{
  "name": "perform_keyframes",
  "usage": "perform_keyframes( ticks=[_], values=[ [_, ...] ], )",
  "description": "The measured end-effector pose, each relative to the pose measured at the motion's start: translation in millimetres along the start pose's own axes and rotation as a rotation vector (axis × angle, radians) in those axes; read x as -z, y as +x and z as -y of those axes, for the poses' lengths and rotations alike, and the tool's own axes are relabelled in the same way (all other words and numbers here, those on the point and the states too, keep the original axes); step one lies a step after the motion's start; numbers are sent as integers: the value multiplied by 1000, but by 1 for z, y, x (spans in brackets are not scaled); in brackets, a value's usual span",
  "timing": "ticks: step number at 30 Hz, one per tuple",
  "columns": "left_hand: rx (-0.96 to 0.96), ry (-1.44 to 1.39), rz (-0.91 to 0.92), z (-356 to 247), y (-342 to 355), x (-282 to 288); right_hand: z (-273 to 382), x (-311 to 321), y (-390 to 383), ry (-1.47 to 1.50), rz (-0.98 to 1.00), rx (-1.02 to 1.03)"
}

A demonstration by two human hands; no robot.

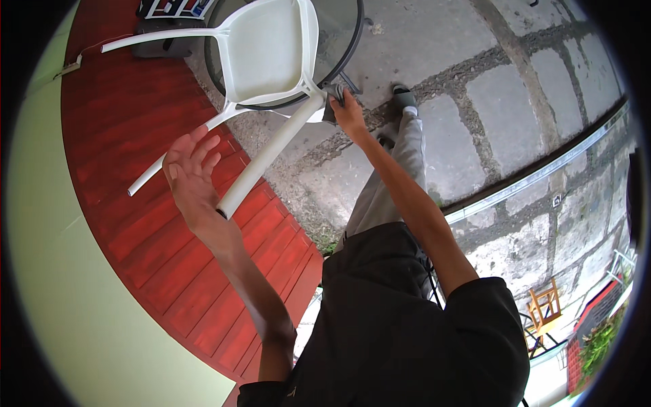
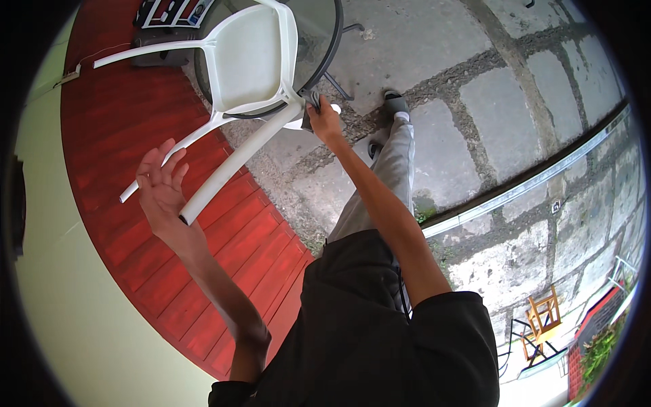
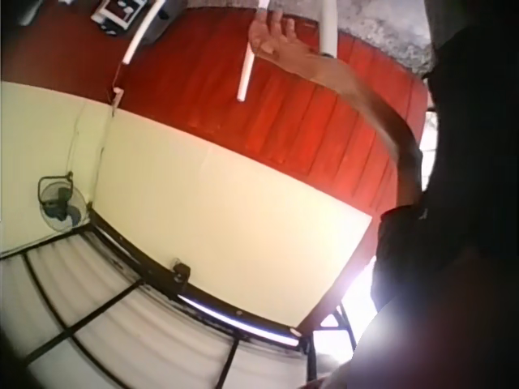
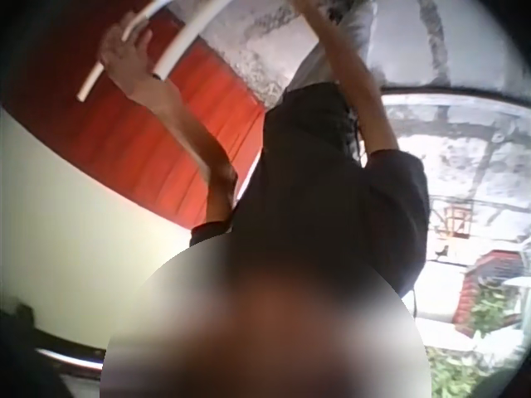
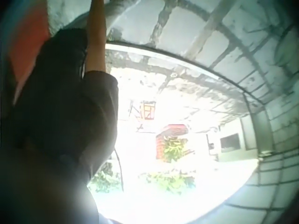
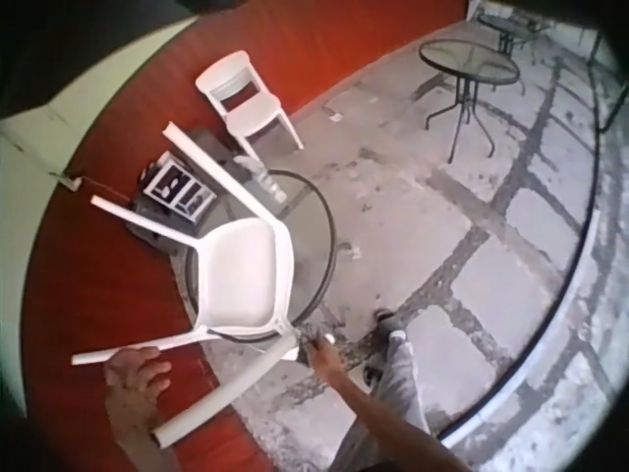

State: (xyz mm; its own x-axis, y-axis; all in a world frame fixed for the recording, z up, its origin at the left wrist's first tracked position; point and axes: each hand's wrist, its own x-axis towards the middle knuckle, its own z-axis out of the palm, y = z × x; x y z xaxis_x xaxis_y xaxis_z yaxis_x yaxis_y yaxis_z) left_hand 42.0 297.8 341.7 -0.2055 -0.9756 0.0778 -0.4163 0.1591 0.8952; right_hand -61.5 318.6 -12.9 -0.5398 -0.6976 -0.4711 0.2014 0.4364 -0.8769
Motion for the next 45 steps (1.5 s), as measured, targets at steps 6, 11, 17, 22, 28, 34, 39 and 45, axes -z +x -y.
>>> perform_keyframes(
  ticks=[6, 11, 17, 22, 28, 34, 39, 45],
  values=[
    [142, -4, 135, 0, 3, -2, 50, -9, -44, 225, 93, 144],
    [106, -35, 208, 1, 4, -3, 82, 12, -98, 358, 237, 430],
    [122, -20, 159, -2, 1, -7, 60, 10, -27, 252, 64, -58],
    [104, -71, 140, -4, 2, -9, 94, 23, -52, 177, 182, 85],
    [110, -40, 101, -10, 1, -16, 181, 36, -176, 586, 429, 570],
    [64, 41, 75, -7, 2, -13, 157, 35, -110, 263, 295, 261],
    [61, -35, 80, -3, 2, -13, 157, 36, -93, 334, 290, 98],
    [78, -12, 86, -7, 0, -16, 170, 31, -158, 581, 492, 291]
  ],
)
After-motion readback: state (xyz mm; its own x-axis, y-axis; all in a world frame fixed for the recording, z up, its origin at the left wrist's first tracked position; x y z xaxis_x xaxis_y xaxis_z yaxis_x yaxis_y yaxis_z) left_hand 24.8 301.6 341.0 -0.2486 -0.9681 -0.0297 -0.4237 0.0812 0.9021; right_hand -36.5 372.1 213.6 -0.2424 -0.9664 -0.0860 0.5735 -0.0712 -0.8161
